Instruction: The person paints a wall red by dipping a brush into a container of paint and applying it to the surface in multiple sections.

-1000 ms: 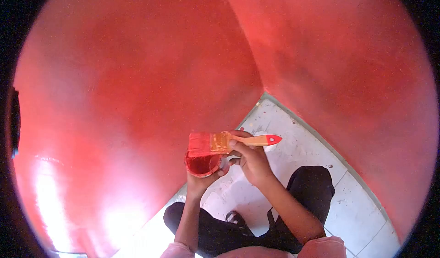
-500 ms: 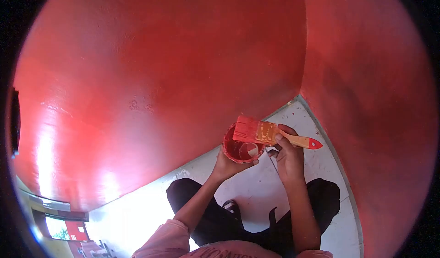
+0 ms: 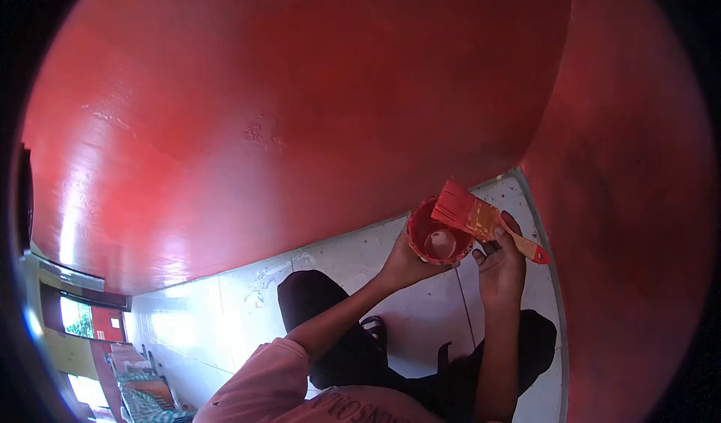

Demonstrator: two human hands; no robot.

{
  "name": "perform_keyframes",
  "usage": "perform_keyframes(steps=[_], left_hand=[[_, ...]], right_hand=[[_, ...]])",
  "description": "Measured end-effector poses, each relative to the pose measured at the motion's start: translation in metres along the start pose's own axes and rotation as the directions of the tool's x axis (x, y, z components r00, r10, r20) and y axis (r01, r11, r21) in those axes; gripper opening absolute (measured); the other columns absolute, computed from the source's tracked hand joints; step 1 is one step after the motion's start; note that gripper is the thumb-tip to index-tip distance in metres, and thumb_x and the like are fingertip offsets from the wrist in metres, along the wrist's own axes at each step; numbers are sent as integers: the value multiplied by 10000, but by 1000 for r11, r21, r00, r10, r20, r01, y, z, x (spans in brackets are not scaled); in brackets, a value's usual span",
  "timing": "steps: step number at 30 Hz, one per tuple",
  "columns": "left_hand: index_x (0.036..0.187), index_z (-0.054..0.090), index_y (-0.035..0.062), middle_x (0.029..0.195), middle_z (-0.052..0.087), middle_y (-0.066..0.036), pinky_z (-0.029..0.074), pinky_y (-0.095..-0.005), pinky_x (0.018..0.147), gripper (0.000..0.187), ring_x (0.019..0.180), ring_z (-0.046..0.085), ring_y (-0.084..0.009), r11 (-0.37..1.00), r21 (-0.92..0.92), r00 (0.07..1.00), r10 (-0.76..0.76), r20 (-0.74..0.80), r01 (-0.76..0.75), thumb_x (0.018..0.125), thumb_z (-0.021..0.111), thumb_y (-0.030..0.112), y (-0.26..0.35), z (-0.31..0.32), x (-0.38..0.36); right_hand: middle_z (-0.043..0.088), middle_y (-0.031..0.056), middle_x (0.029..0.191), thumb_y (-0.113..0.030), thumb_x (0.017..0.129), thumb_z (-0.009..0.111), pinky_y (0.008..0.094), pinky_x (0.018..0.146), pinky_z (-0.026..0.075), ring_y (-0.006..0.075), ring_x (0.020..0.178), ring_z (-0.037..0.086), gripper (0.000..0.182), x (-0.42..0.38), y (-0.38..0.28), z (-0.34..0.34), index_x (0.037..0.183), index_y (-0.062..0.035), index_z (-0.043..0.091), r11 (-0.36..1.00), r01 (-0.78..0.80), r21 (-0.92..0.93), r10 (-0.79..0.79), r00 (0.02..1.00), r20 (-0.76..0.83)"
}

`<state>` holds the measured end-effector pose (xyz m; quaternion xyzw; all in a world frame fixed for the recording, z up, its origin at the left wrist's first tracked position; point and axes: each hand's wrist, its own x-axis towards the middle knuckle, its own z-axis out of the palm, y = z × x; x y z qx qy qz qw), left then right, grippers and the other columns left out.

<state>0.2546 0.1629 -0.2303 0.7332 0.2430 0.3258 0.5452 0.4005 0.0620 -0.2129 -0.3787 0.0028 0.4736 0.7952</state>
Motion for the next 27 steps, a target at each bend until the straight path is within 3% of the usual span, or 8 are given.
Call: perform_keyframes(steps=[8,11,17,20,23,27], left_hand=[[1365,318,33,1320,490,-129,420,-377,1029,953,1242,490,-237,998,51,998,-28,-50,31,621,894,185,3,-4,-7],[1351,318,32,1303,497,-142,425,-378,1018,936,1227,503,-255,998,44,996,-33,-85,37,622,884,186,17,-13,-12],[1345,308,27,1278,503,-169,435,-387,999,922,1214,512,-283,999,25,974,50,-223,-45,623,865,162,56,-32,-35],[1337,311,25,1276,492,-173,435,-397,995,926,1219,500,-287,998,39,952,63,-299,-54,614,875,159,81,-27,-55],[1326,342,-6,1266,472,-214,446,-415,961,902,1189,502,-345,997,7,922,77,-379,-80,606,859,158,104,-19,-74],[1321,362,-18,1267,455,-219,399,-439,984,916,1188,466,-389,995,64,897,99,-431,-79,583,853,212,130,-17,-106]], right_hand=[[623,28,1088,-225,869,669,256,625,472,133,896,629,431,-2,-5,-4,1266,-147,519,994,42,104,-44,999,13],[651,19,1014,-208,900,632,245,598,489,132,852,648,275,-6,-9,-3,1153,-118,570,984,67,168,-77,995,56],[680,54,1016,-162,904,620,254,585,502,142,891,659,200,7,-3,-14,1088,-85,601,983,94,159,-104,993,54],[673,57,1023,-166,897,629,253,615,509,142,919,650,220,19,-2,-25,1096,-75,600,985,30,168,-61,981,184],[638,55,1146,-233,936,578,308,707,524,155,1006,630,260,14,7,-3,1157,-96,576,999,8,-32,2,951,309],[664,48,1123,-296,961,543,343,729,536,183,958,659,280,27,41,-14,1160,-105,591,961,-184,-208,264,840,474]])
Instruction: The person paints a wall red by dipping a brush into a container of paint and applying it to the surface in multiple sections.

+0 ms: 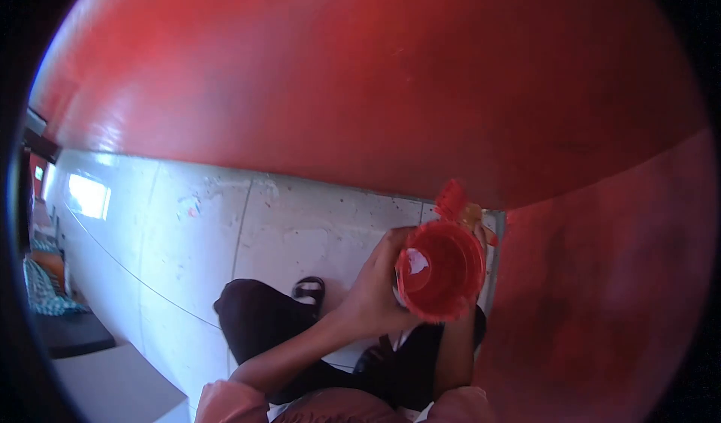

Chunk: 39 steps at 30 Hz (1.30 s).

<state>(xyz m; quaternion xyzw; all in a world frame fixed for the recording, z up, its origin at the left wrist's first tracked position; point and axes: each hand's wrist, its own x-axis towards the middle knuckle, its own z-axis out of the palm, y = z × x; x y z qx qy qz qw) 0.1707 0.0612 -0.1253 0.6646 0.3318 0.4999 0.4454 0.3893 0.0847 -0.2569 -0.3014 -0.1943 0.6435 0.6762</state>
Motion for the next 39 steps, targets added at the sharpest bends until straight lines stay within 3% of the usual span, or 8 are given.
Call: perform_keyframes(steps=[8,12,16,19,20,24,28,39], left_hand=[[1346,398,33,1248,469,-151,379,-436,940,845,1125,480,-341,996,84,994,-22,-103,30,629,779,268,25,-10,-69],[1346,407,33,1240,481,-145,372,-433,947,835,1121,488,-328,991,108,987,-64,-145,80,632,772,268,23,-15,-83],[1280,444,23,1238,518,-173,425,-444,909,860,1106,538,-358,997,72,983,-27,-180,41,552,857,222,27,-16,-78],[1279,461,19,1233,518,-172,432,-434,894,850,1092,542,-355,1000,12,985,21,-170,-19,551,846,226,33,-15,-73],[1282,465,16,1234,517,-172,434,-433,890,847,1089,542,-354,999,-2,989,33,-146,-34,553,839,230,36,-15,-70],[1314,468,24,1257,501,-146,419,-426,902,833,1117,513,-329,997,-40,998,58,-20,-59,588,790,275,44,-11,-66],[1327,464,31,1275,488,-138,395,-425,929,785,1146,492,-312,994,-68,996,84,11,-83,636,735,284,50,-9,-61],[1316,455,95,1164,502,-111,392,-452,874,736,1025,486,-312,991,-11,971,128,-203,-133,654,754,214,50,3,-55]], right_hand=[[684,53,1071,-235,938,582,332,666,540,196,877,681,258,46,33,50,1163,-110,591,993,-80,85,62,980,188],[651,102,1062,-109,911,606,316,643,554,201,851,665,306,47,8,119,1203,-68,526,866,387,-316,-354,922,159],[621,173,1059,11,857,640,316,674,570,234,871,642,367,71,-38,176,1198,-13,506,40,872,-488,-571,421,705],[667,170,1000,37,773,698,334,689,566,233,863,655,226,92,-59,236,991,-16,670,-554,829,80,-150,-193,970],[671,151,1020,16,737,716,333,703,561,238,869,654,239,94,-56,239,961,-66,706,-630,763,146,-49,-226,973],[660,43,1065,-223,808,620,322,738,526,202,894,627,261,124,-3,187,1039,-255,737,-711,679,183,228,-23,973],[647,19,1011,-152,808,613,332,681,522,195,771,596,267,151,109,49,1041,-248,702,-446,893,56,512,204,835],[625,78,858,-43,708,747,326,567,482,225,692,581,285,121,-4,250,988,-88,718,-766,643,-7,-160,-181,970]])
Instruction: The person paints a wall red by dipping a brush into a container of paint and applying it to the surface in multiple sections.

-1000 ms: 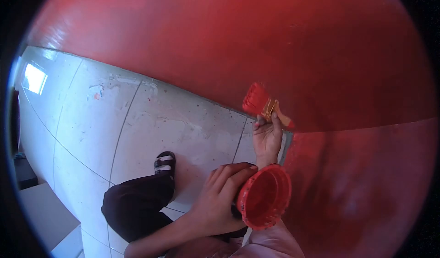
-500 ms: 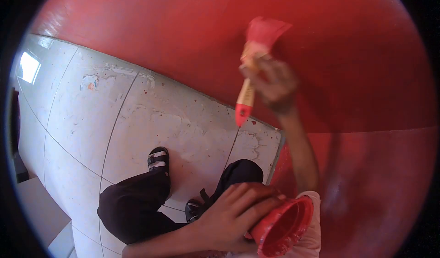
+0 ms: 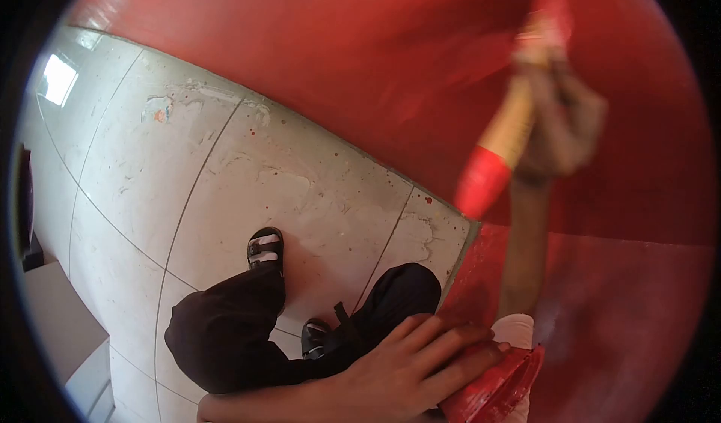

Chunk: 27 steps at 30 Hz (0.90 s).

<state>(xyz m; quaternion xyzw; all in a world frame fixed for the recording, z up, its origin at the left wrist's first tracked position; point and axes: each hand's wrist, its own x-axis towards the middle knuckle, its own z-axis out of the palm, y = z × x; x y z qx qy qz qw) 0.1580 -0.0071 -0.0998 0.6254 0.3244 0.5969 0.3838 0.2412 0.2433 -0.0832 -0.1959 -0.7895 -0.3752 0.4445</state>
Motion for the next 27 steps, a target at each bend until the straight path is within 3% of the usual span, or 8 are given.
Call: perform_keyframes(steps=[3,6,12,15,18,21,24,27], left_hand=[[1313,453,91,1160,502,-112,389,-447,878,728,1032,483,-305,999,-45,1000,14,-15,-15,656,747,205,8,-1,0],[1302,460,84,1159,503,-112,388,-443,874,696,1027,483,-299,999,-4,999,38,-4,-38,673,733,204,13,-3,3],[1287,477,77,1146,502,-110,388,-432,873,624,1044,479,-295,988,134,994,83,-69,-73,720,699,217,6,10,-1],[1283,485,76,1135,502,-108,387,-420,872,595,1049,480,-293,988,127,989,97,-112,-83,742,686,220,5,12,-3],[1293,481,56,1181,494,-125,388,-419,889,621,1078,484,-299,997,57,997,45,-57,-42,738,682,248,15,4,-2],[1306,472,37,1232,485,-141,391,-424,905,671,1112,486,-307,999,49,999,16,30,-17,717,682,279,21,-8,-1],[1280,490,90,1131,504,-97,386,-416,861,722,1052,476,-284,995,74,995,73,-74,-68,649,780,287,18,-1,-1],[1286,488,94,1122,507,-94,390,-416,849,763,1046,478,-284,999,-52,1000,14,-13,-14,614,801,273,29,-20,7]], right_hand=[[641,26,904,-179,862,606,302,584,508,210,673,558,194,-90,-23,44,1021,-138,710,951,258,171,-303,885,354],[657,3,882,-175,855,610,321,585,480,209,733,591,164,-157,-82,63,985,-155,708,810,-171,561,-252,761,597],[672,41,889,-127,799,648,314,552,432,202,677,550,277,-20,-13,47,1067,-153,712,933,10,361,-42,996,82],[652,13,853,-158,820,640,299,532,404,177,639,491,303,2,-20,37,1110,-211,711,975,92,203,-104,993,52],[649,-5,913,-158,830,630,300,535,453,169,705,534,224,-94,-58,75,1017,-235,725,957,138,253,-236,881,410],[654,-1,927,-156,864,583,327,615,516,187,793,602,201,-190,-110,104,1015,-217,701,787,-201,583,-265,743,614],[655,24,881,-176,870,582,345,633,503,205,766,606,162,-129,-87,98,984,-157,695,876,-144,460,-147,829,539],[665,91,878,-191,810,655,363,605,444,202,681,554,196,-33,-21,68,969,-91,710,895,-51,444,-20,988,154]])
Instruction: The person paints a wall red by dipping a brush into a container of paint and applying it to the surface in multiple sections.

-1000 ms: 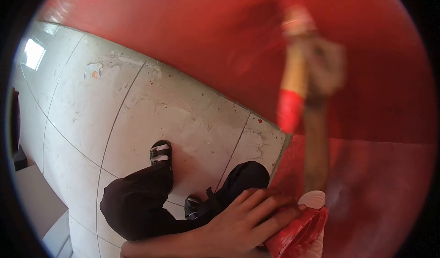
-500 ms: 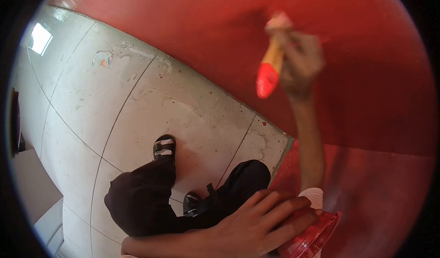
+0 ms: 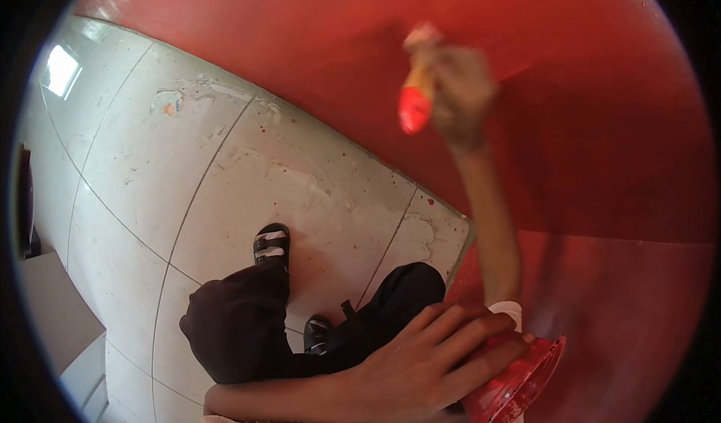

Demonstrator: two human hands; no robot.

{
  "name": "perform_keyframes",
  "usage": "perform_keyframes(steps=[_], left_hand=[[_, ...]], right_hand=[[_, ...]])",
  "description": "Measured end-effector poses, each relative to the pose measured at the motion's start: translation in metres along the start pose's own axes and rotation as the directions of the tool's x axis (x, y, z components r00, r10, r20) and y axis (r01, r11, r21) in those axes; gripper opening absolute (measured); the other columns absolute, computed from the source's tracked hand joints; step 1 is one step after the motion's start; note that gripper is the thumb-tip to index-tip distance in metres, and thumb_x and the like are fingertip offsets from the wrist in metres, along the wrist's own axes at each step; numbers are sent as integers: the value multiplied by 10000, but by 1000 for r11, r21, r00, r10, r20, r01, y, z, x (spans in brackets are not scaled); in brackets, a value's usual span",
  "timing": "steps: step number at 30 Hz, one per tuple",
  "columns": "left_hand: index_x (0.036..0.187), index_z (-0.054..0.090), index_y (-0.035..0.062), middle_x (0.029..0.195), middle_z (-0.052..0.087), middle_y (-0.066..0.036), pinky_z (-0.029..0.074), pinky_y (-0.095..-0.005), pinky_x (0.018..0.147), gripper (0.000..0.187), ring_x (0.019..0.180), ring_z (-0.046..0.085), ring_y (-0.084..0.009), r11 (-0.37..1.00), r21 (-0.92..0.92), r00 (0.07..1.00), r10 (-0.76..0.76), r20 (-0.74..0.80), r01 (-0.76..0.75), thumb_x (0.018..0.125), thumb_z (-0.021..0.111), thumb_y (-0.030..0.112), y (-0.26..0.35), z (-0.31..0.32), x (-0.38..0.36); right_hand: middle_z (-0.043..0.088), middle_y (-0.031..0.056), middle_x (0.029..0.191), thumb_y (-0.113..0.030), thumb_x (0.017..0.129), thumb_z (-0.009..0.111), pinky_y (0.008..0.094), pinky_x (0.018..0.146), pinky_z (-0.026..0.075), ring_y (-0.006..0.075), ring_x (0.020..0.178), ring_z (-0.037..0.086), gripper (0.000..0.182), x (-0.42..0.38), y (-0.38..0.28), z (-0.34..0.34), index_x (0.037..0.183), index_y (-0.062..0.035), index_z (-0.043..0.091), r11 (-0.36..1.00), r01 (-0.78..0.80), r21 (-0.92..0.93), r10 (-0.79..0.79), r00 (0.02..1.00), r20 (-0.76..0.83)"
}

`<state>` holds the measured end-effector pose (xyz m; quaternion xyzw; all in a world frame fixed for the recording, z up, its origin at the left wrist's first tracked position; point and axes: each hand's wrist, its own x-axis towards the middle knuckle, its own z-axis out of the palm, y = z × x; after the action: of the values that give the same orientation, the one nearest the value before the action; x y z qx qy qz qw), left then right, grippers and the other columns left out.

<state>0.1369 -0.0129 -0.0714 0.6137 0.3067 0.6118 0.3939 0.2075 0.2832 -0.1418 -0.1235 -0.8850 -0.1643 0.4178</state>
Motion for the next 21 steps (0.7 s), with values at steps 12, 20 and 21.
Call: perform_keyframes(steps=[12,20,21], left_hand=[[1309,477,96,1132,524,-111,394,-442,856,679,1046,497,-294,991,99,994,99,-55,-93,682,721,189,-10,36,-3],[1381,391,0,1293,447,-164,382,-424,931,617,1163,449,-308,999,43,988,-33,150,27,805,549,157,-3,20,2],[1382,390,-2,1294,446,-165,382,-424,931,622,1166,448,-309,999,28,986,-22,166,18,804,552,158,-3,20,2]], right_hand=[[646,28,885,-150,855,608,329,568,505,194,743,608,163,-133,-54,55,991,-136,695,988,-115,101,59,896,441],[658,95,843,-178,850,619,369,607,447,282,711,589,224,38,18,-86,1011,-56,717,922,24,-387,-152,941,-303],[647,78,831,-187,853,615,360,595,451,261,705,579,206,27,17,-81,999,-78,711,910,47,-412,-159,957,-242]])
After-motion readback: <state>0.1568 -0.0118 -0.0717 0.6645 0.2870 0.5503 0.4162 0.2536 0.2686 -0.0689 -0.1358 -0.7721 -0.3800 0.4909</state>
